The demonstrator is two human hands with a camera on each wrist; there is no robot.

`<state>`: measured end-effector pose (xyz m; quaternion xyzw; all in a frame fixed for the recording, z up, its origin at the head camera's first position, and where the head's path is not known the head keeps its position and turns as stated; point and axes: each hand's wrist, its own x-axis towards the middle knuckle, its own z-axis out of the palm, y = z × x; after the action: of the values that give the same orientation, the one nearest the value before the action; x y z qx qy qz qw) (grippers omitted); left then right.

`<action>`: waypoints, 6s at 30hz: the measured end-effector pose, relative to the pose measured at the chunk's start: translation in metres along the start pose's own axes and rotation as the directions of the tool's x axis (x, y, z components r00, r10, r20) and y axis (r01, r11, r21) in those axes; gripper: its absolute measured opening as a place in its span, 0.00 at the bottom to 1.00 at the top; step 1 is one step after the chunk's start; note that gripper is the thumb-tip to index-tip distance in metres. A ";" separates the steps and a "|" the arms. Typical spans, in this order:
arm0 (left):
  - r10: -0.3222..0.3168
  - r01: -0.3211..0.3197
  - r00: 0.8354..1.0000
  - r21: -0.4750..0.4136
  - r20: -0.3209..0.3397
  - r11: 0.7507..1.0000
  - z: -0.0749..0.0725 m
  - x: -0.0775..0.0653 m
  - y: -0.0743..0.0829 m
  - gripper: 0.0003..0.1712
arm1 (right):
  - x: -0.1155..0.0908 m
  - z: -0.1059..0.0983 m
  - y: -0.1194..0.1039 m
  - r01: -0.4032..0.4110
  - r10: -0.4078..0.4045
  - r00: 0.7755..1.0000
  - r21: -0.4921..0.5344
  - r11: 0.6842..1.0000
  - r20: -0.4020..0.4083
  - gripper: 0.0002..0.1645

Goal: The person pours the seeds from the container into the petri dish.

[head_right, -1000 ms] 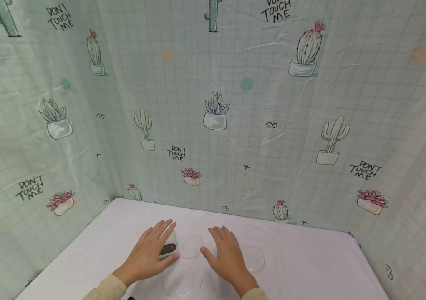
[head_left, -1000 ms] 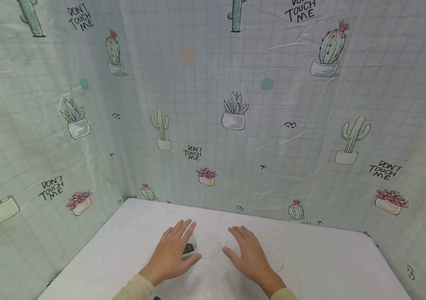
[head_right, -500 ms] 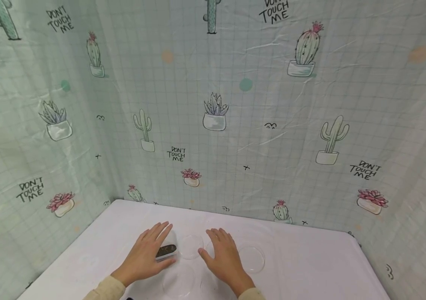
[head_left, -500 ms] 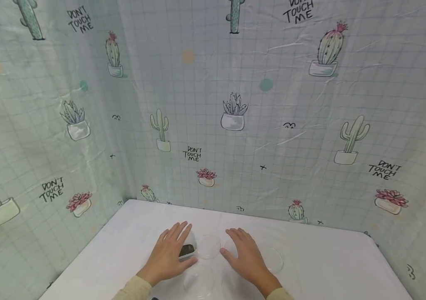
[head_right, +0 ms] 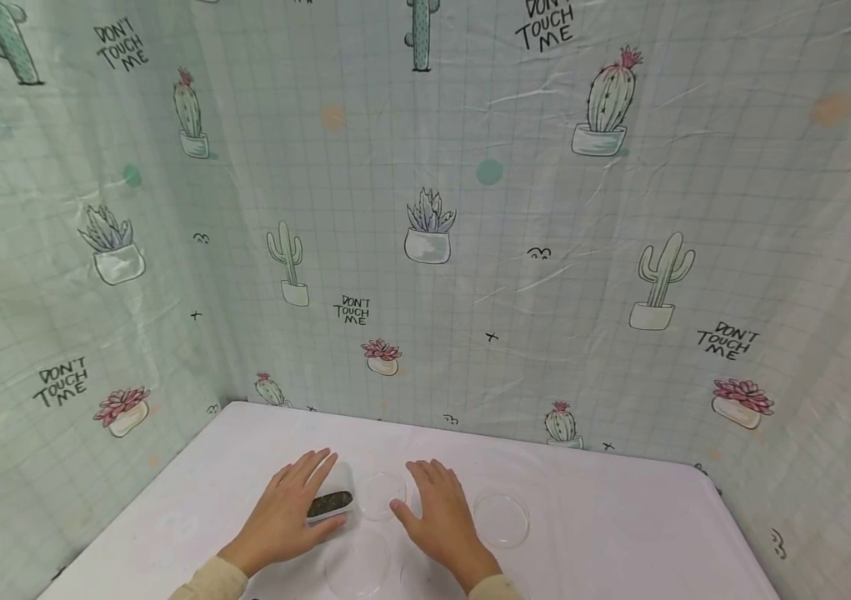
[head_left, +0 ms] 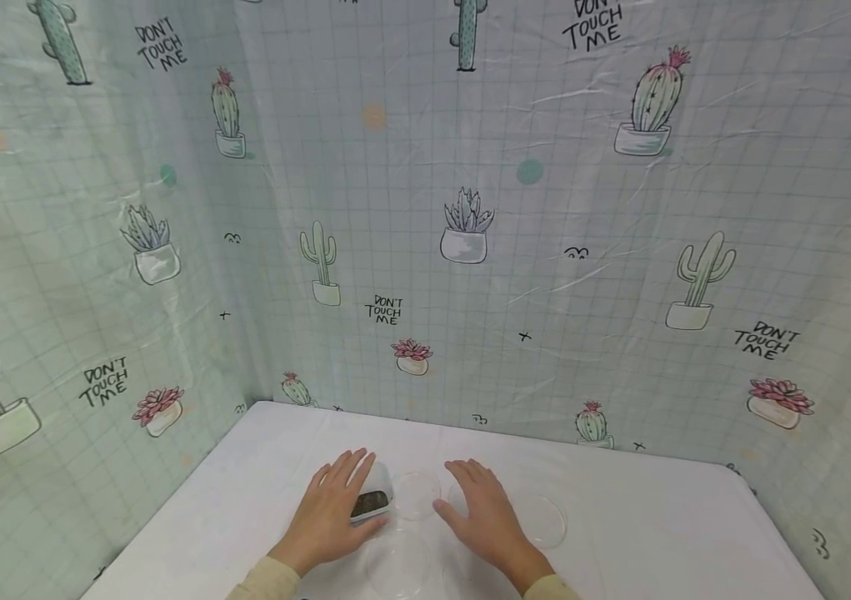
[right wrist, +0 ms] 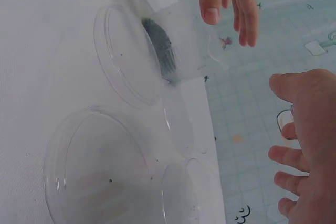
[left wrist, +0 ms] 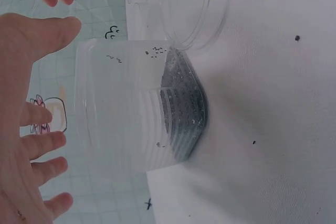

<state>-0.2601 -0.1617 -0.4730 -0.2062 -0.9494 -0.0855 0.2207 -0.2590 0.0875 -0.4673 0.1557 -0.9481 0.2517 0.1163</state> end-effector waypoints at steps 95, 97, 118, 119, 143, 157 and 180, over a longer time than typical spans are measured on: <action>-0.286 0.325 0.946 -0.426 0.155 0.844 0.026 -0.003 -0.026 0.59 | 0.031 0.055 0.016 -0.014 0.020 0.996 -0.065 0.998 0.089 0.38; -0.284 0.321 0.947 -0.426 0.148 0.846 0.026 -0.001 -0.026 0.60 | 0.032 0.055 0.017 0.001 0.005 0.997 -0.069 0.998 0.082 0.38; -0.271 0.262 0.962 -0.344 0.023 0.902 0.027 0.011 -0.027 0.62 | 0.035 0.064 0.020 -0.018 0.028 0.991 -0.074 0.997 0.134 0.40; -0.270 0.260 0.963 -0.341 0.017 0.904 0.027 0.012 -0.027 0.62 | 0.036 0.064 0.021 -0.017 0.027 0.991 -0.078 0.997 0.132 0.40; -0.222 0.205 0.975 -0.318 -0.016 0.926 0.024 0.024 -0.019 0.60 | 0.038 0.068 0.024 0.007 0.006 0.992 -0.109 0.994 0.124 0.45; -0.162 0.149 0.986 -0.276 -0.025 0.949 0.024 0.032 -0.013 0.60 | 0.038 0.072 0.029 0.009 0.003 0.994 -0.112 0.994 0.108 0.46; -0.078 0.069 0.996 -0.202 -0.036 0.977 0.025 0.041 -0.006 0.62 | 0.040 0.076 0.035 0.013 -0.005 0.996 -0.085 0.996 0.087 0.48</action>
<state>-0.3055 -0.1460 -0.4769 -0.1903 -0.9379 -0.1931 0.2164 -0.3191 0.0675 -0.5348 0.1657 -0.9614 0.2036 0.0825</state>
